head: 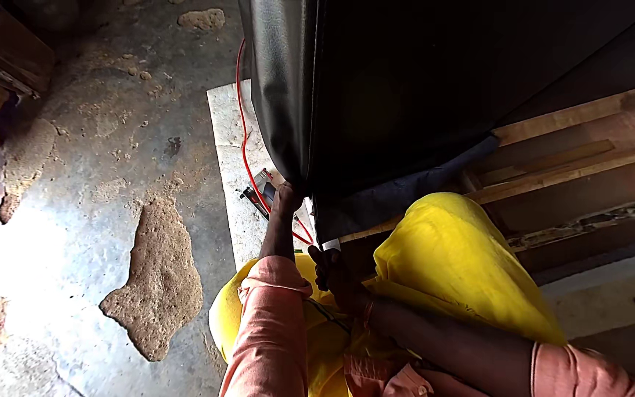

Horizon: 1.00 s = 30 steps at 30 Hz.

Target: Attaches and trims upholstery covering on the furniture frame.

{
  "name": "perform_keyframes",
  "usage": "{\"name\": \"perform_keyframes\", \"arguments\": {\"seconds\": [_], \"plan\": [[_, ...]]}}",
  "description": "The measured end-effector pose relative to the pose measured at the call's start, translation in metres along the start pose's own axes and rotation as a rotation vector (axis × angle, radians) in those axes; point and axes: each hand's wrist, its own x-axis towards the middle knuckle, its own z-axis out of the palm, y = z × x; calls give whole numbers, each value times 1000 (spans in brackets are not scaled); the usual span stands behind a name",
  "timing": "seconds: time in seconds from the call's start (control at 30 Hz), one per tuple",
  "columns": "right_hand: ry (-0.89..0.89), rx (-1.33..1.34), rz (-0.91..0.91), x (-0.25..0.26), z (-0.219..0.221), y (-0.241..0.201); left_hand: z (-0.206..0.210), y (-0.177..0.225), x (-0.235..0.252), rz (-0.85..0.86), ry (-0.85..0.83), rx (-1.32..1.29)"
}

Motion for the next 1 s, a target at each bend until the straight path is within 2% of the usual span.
{"name": "perform_keyframes", "arguments": {"seconds": [0.2,0.43,0.73,1.0], "plan": [[-27,-64,41,-1,-16,-9,5,-9,6,23,23,23],[-113,-119,-33,15,-44,-11,7,-12,9,50,25,13],[-178,-155,26,9,-61,-10,5,-14,8,50,19,47],[-136,-73,33,7,-62,-3,2,-11,7,61,14,65]]}}
